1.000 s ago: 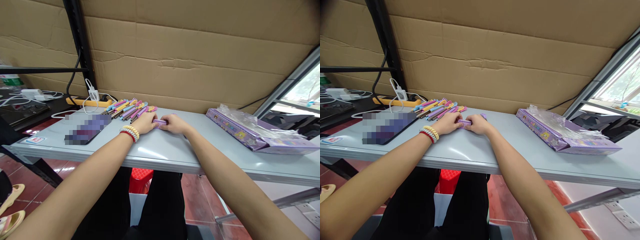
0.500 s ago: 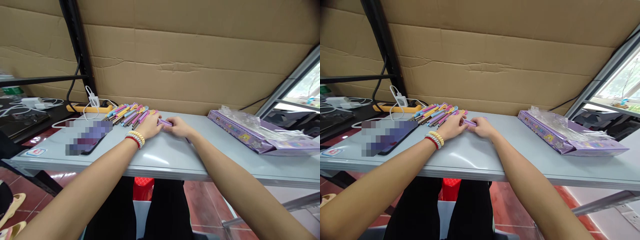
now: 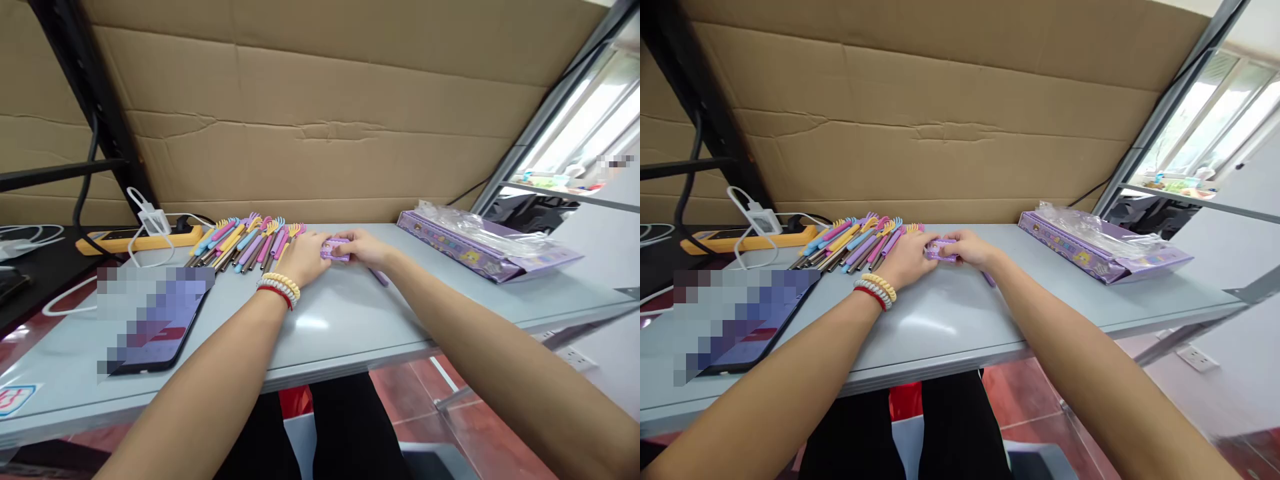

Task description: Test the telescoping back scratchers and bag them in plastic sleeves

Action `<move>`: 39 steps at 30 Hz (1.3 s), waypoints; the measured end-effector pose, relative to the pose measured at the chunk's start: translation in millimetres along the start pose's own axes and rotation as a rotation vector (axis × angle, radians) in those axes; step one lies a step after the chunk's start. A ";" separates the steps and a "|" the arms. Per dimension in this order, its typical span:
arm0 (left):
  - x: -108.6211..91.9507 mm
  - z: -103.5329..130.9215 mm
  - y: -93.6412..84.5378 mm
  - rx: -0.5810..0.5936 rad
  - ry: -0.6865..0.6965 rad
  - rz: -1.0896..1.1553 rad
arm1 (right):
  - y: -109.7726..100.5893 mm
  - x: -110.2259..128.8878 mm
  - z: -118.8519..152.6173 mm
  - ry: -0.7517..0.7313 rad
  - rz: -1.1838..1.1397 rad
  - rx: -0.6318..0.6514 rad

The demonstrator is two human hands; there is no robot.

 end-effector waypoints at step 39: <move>-6.5 7.7 -18.1 0.008 0.116 0.055 | 41.0 -1.6 9.8 -0.085 -0.399 0.146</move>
Point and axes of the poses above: each hand's wrist, its own z-axis away from the middle knuckle, its own y-axis out of the palm, x = y × z, the point moved 3 cm from there along -z, towards the middle knuckle, and after that the axes turned 4 degrees about -z, right-handed, at the moved point
